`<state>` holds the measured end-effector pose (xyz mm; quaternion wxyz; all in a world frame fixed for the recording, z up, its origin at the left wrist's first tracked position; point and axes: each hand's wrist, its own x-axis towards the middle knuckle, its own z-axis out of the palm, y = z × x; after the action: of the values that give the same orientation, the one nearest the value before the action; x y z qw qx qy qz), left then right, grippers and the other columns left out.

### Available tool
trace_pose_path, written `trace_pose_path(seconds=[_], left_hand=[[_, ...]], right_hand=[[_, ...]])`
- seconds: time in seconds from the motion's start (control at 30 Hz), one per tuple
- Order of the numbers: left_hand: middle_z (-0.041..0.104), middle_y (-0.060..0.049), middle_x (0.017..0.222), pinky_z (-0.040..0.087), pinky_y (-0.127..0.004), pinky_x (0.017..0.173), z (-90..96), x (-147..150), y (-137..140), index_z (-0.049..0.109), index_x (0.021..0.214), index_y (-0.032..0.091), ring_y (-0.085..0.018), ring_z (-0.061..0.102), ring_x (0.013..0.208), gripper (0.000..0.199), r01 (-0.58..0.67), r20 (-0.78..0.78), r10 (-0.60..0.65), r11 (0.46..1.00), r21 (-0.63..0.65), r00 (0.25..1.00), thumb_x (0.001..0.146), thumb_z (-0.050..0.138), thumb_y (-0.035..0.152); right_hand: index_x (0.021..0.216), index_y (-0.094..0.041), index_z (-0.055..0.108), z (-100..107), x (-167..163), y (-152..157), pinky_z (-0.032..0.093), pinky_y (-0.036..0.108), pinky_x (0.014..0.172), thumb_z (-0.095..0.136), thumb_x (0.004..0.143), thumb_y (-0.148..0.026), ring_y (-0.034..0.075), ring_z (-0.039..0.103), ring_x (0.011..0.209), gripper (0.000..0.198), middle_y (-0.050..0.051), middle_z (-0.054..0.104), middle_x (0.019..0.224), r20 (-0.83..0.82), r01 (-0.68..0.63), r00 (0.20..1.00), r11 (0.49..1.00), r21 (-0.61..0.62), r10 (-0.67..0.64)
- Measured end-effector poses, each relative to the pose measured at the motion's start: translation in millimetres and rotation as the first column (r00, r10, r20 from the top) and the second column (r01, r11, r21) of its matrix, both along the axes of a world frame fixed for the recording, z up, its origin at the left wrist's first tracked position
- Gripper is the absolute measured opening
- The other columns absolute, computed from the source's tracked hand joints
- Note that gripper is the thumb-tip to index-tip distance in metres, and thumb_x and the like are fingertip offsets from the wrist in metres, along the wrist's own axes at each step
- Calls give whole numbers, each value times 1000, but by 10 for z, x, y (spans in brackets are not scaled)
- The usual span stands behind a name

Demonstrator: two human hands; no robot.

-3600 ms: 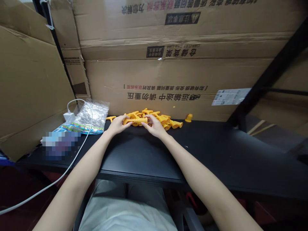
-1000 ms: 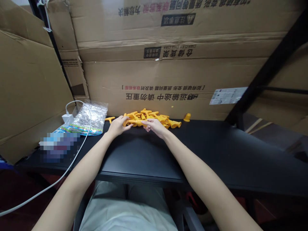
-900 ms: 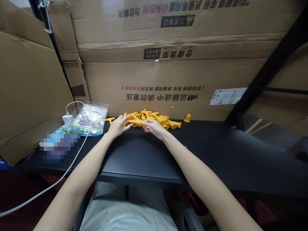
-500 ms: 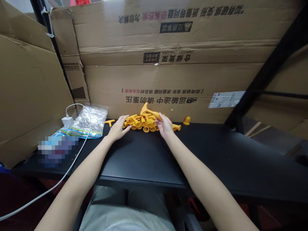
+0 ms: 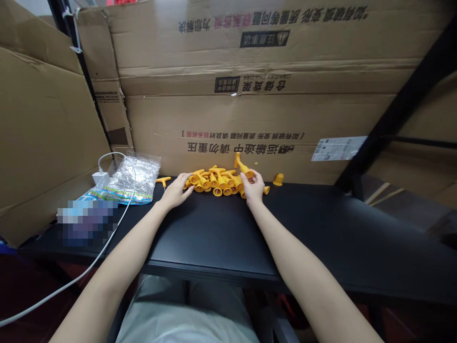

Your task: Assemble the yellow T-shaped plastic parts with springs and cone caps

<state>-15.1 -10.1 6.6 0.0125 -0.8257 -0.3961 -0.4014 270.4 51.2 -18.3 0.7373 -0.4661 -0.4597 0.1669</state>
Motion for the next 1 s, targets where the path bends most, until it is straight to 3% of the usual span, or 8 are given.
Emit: trace_pose_path(seconds=[0.07,0.2,0.3,0.4,0.63,0.73,0.87,1.0], left_hand=[[55,-11,125,47,-36,99,3,2,-2,45,129,19,-21,56,115,39,-3,-8,3,1000,-6,1000,91,49,29],[55,-9,124,48,-34,98,10,4,-11,46,128,21,-20,56,115,38,-11,-24,10,1000,-21,1000,91,48,28],[55,-10,125,47,-34,99,10,3,-17,46,129,20,-20,56,116,39,-14,-30,13,999,-32,999,91,48,27],[55,-10,126,47,-34,100,8,2,-23,45,130,19,-20,56,116,40,-15,-35,13,999,-52,999,91,48,26],[61,-8,117,47,-32,96,39,3,-21,57,118,18,-20,58,112,31,-182,-191,154,973,-139,969,91,45,27],[61,-10,114,47,-34,94,54,-44,12,61,111,17,-22,58,110,30,-404,-300,344,900,-165,890,90,40,17],[56,-14,123,46,-39,95,44,-175,55,57,122,16,-27,54,116,45,-650,-379,556,735,-191,740,82,40,5],[51,-16,133,44,-45,100,-11,-294,95,53,130,18,-30,46,126,52,-738,-449,600,625,-254,662,80,46,7]], right_hand=[[113,-18,59,-41,-9,-30,47,43,95,64,75,-35,25,61,107,42,13,66,116,308,46,950,999,9,-47],[131,-23,54,-85,-71,-73,31,53,108,50,81,-23,27,50,125,50,10,58,134,711,121,700,992,-25,-67],[147,-27,34,-94,-110,-81,18,63,111,46,82,-22,29,36,137,67,7,44,148,796,185,604,977,-105,-29],[153,-27,18,-93,-102,-78,12,69,109,49,81,-29,32,25,143,79,6,32,155,813,219,581,955,-199,37],[155,-25,9,-100,-57,-77,14,71,107,46,83,-38,33,22,144,81,9,26,157,840,255,539,940,-228,58],[154,-24,12,-110,-56,-74,14,69,109,45,83,-37,32,24,143,79,9,26,157,844,231,535,956,-179,28],[153,-21,19,-114,-58,-69,14,69,109,45,82,-34,32,27,142,76,12,30,155,839,201,543,974,-102,-24],[150,-19,26,-106,-73,-81,14,67,110,44,81,-30,31,29,141,72,14,32,154,835,176,549,982,-72,-38]])
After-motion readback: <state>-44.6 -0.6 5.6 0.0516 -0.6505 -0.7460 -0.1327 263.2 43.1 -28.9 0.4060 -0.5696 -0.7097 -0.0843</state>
